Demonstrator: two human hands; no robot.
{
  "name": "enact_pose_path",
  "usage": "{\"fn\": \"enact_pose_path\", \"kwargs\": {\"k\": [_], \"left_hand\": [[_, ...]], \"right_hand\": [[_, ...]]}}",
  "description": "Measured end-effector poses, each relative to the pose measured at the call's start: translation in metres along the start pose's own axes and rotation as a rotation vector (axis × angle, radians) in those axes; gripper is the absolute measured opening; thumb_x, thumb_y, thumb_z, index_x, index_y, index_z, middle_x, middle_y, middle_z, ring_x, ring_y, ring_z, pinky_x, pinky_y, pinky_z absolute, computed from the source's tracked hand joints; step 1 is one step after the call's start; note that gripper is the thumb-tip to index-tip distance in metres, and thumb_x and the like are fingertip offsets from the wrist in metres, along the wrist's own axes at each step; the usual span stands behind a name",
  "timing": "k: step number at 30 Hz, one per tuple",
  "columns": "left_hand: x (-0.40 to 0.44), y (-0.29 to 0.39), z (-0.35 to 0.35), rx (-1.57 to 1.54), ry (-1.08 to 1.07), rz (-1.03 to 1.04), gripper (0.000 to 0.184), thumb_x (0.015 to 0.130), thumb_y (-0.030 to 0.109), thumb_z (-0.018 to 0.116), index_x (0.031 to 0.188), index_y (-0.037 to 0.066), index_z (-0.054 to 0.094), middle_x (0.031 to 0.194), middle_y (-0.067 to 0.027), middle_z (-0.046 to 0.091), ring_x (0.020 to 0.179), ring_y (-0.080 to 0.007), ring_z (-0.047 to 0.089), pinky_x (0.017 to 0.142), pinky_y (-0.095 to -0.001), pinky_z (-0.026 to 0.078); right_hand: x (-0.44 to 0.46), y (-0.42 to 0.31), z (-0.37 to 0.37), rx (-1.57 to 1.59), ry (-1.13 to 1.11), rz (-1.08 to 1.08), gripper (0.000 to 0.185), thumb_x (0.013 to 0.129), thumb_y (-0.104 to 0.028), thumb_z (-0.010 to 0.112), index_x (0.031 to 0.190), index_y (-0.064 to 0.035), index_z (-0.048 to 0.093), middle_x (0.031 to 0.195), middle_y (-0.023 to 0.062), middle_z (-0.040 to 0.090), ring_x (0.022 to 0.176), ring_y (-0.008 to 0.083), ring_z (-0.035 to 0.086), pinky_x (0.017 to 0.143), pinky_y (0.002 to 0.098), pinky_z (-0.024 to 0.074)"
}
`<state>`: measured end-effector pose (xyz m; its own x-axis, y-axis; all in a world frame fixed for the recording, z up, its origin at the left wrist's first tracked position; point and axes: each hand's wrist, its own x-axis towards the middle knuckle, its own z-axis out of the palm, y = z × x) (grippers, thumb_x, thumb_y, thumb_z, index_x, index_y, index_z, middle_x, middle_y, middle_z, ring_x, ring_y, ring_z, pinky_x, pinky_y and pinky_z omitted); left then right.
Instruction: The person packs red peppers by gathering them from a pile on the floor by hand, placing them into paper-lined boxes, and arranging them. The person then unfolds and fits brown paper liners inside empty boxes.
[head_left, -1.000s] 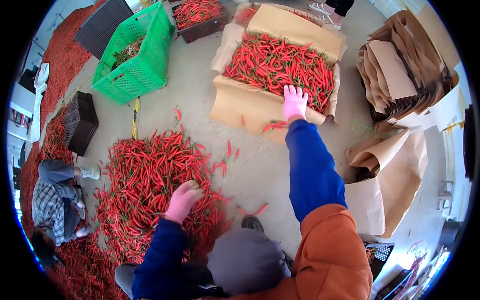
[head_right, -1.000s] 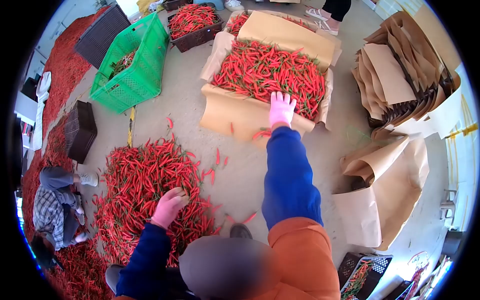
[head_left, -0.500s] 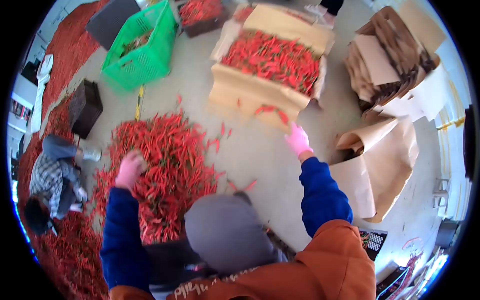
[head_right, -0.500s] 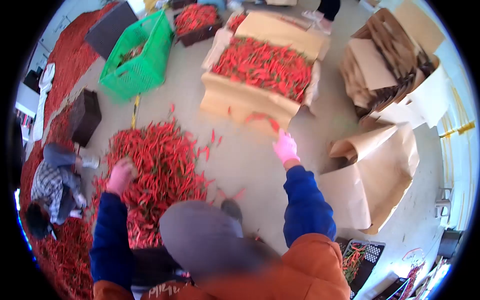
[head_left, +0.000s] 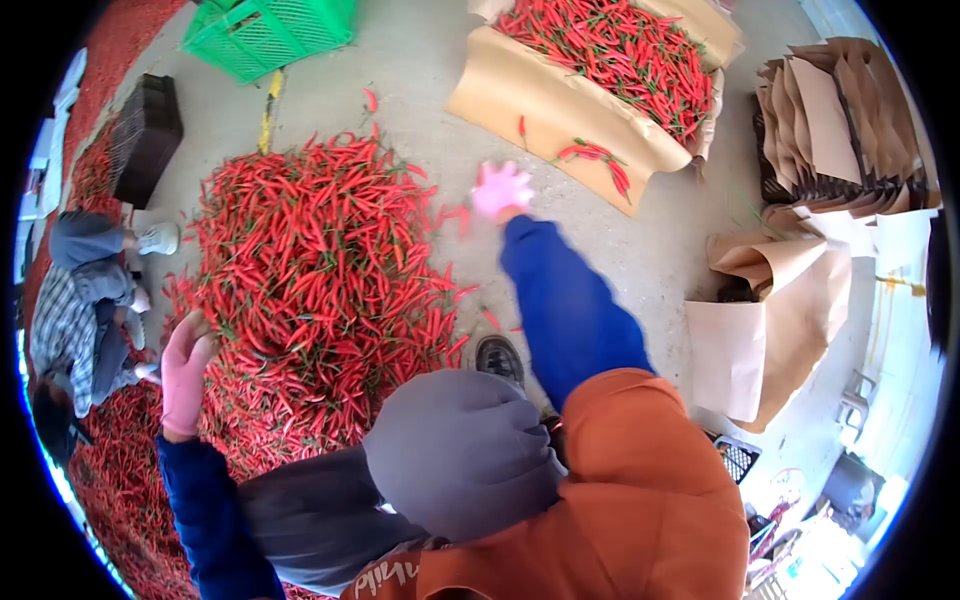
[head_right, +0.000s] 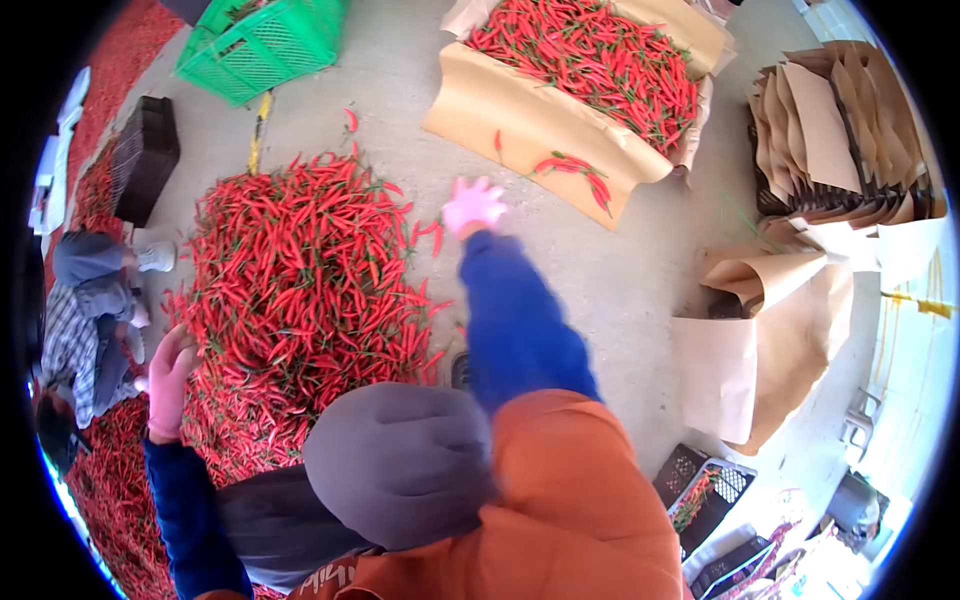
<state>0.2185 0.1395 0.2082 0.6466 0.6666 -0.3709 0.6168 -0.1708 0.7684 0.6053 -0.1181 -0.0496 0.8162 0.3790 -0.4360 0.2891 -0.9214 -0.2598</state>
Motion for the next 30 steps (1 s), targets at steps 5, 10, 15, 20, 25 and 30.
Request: {"fn": "enact_pose_path", "kwargs": {"k": [5, 10, 15, 20, 25, 30], "left_hand": [[0.025, 0.0, 0.0, -0.079, -0.008, 0.014, 0.046, 0.091, 0.011, 0.049, 0.133, -0.005, 0.038, 0.121, -0.0101, 0.051, 0.109, -0.0166, 0.051, 0.093, -0.0288, 0.043], [0.039, -0.013, -0.002, -0.079, -0.056, -0.005, 0.047, 0.092, 0.012, 0.049, 0.135, -0.004, 0.037, 0.123, -0.0114, 0.051, 0.112, -0.0178, 0.051, 0.094, -0.0294, 0.042], [0.04, -0.024, -0.005, -0.097, -0.02, -0.051, 0.046, 0.092, 0.013, 0.049, 0.133, -0.004, 0.038, 0.123, -0.0117, 0.052, 0.108, -0.0173, 0.053, 0.091, -0.0296, 0.044], [0.04, -0.012, 0.004, -0.098, -0.023, -0.077, 0.046, 0.091, 0.011, 0.05, 0.133, -0.005, 0.039, 0.118, -0.009, 0.053, 0.104, -0.0151, 0.054, 0.089, -0.0272, 0.044], [0.049, -0.01, 0.009, -0.117, -0.095, -0.056, 0.047, 0.091, 0.009, 0.05, 0.133, -0.006, 0.038, 0.113, -0.006, 0.054, 0.099, -0.0126, 0.053, 0.088, -0.0262, 0.043], [0.049, -0.012, 0.006, -0.044, -0.08, -0.04, 0.046, 0.092, 0.01, 0.048, 0.134, -0.006, 0.037, 0.114, -0.0071, 0.054, 0.1, -0.0137, 0.053, 0.088, -0.0262, 0.044]], "right_hand": [[-0.116, -0.066, 0.073, 0.336, -0.242, -0.641, 0.054, 0.081, -0.029, 0.057, 0.128, -0.005, 0.045, 0.133, 0.0202, 0.042, 0.121, 0.0396, 0.04, 0.097, 0.0521, 0.0362], [-0.062, 0.035, -0.003, 0.414, 0.213, -0.463, 0.035, 0.08, -0.022, 0.058, 0.111, -0.0053, 0.059, 0.109, 0.0188, 0.06, 0.102, 0.0356, 0.056, 0.091, 0.0414, 0.0441], [0.056, 0.16, -0.062, -0.195, 0.227, -0.025, 0.051, 0.079, -0.021, 0.057, 0.129, -0.0185, 0.045, 0.122, 0.0158, 0.048, 0.115, 0.0364, 0.047, 0.091, 0.0471, 0.0446], [0.065, 0.137, -0.046, -0.156, 0.12, 0.092, 0.039, 0.085, -0.027, 0.051, 0.124, -0.0221, 0.05, 0.116, 0.0189, 0.052, 0.108, 0.0356, 0.052, 0.081, 0.048, 0.0491], [-0.09, 0.031, -0.014, 0.399, -0.286, -0.811, 0.039, 0.081, -0.029, 0.056, 0.117, -0.0125, 0.058, 0.107, 0.0126, 0.062, 0.105, 0.0296, 0.057, 0.091, 0.0401, 0.0436], [-0.057, 0.112, -0.014, -0.018, 0.285, -0.138, 0.046, 0.081, -0.03, 0.057, 0.123, -0.0124, 0.051, 0.118, 0.0162, 0.053, 0.108, 0.0346, 0.052, 0.088, 0.044, 0.0453]]}}
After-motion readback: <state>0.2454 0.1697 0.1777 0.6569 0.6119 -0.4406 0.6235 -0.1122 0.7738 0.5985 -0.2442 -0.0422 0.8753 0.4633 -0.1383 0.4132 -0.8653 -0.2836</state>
